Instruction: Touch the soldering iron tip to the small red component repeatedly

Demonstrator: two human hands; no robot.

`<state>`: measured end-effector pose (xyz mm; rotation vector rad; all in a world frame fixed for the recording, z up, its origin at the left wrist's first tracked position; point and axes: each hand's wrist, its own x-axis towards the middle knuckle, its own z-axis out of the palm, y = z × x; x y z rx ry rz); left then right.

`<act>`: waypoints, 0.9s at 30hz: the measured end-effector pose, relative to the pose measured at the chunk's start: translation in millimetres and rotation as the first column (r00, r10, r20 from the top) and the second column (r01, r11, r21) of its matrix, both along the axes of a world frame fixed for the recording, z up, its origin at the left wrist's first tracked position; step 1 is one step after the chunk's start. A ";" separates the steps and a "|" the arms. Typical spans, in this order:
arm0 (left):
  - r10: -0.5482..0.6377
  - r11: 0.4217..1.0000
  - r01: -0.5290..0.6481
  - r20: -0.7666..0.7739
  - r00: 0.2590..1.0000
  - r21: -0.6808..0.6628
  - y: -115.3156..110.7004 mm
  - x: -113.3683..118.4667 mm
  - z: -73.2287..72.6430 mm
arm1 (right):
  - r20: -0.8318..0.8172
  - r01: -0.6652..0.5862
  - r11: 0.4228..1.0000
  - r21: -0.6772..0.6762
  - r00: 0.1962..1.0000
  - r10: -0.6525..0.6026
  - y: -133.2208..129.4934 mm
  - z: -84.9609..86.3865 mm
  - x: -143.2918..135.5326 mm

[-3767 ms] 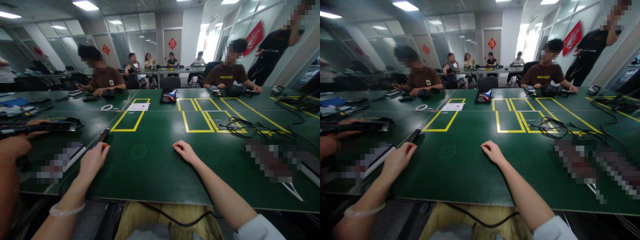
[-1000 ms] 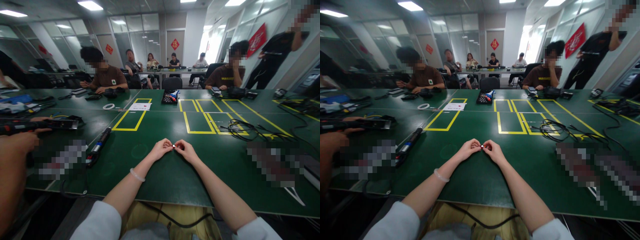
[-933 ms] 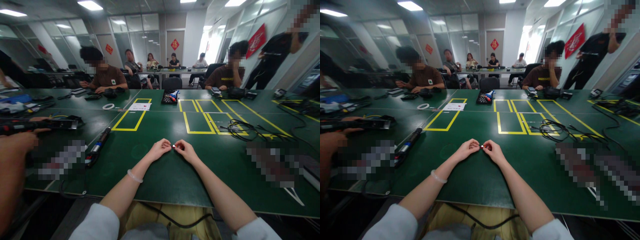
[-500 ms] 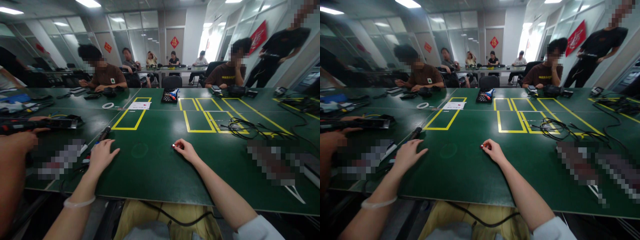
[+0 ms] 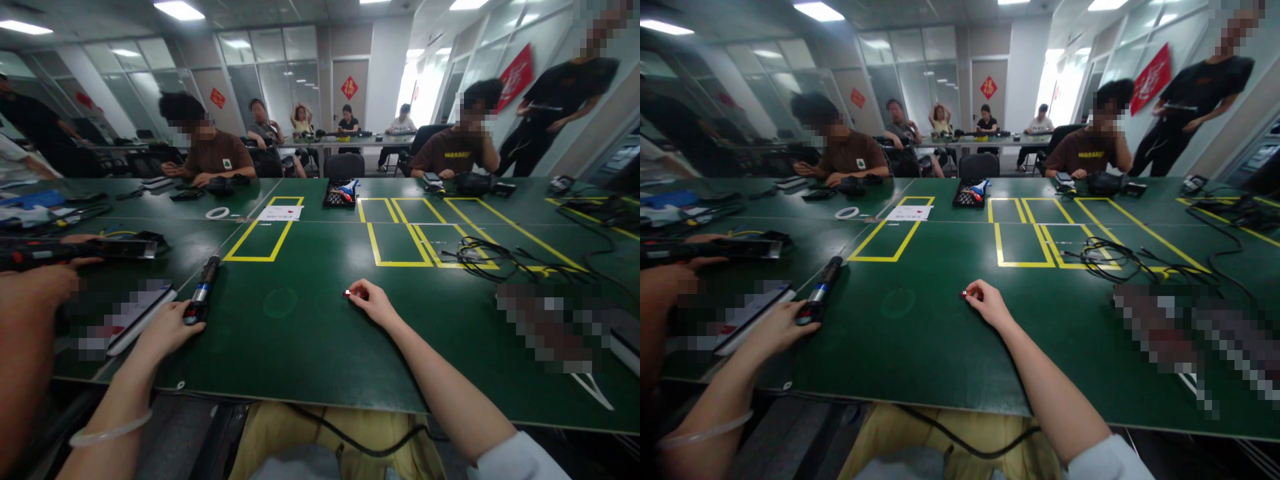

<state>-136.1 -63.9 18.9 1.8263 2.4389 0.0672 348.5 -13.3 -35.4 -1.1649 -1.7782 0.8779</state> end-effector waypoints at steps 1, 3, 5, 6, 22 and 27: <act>-0.002 1.000 0.002 -0.009 1.000 -0.004 -1.0 6.9 1.5 | 0.003 0.001 1.000 0.000 1.000 -0.001 -0.3 0.6 -0.6; 0.004 1.000 -0.005 -0.034 0.999 -0.021 -1.5 21.7 4.3 | 0.005 0.001 1.000 -0.004 1.000 -0.001 -0.9 1.9 -1.5; 0.028 0.999 -0.030 -0.042 0.999 -0.038 -0.4 38.6 7.1 | 0.003 -0.004 1.000 -0.010 1.000 0.004 -1.4 2.7 -1.7; 0.024 0.999 -0.026 -0.045 0.999 -0.046 0.5 48.2 8.7 | 0.003 -0.005 1.000 -0.011 1.000 0.005 -1.5 3.0 -1.7; -0.354 0.933 0.350 0.036 0.935 0.081 36.2 257.7 16.6 | -0.038 -0.022 0.999 0.023 0.999 0.023 -0.9 6.9 8.0; -0.449 0.888 0.430 0.116 0.886 0.162 42.5 310.0 6.4 | -0.027 -0.015 0.993 0.121 0.999 0.019 4.3 0.9 12.1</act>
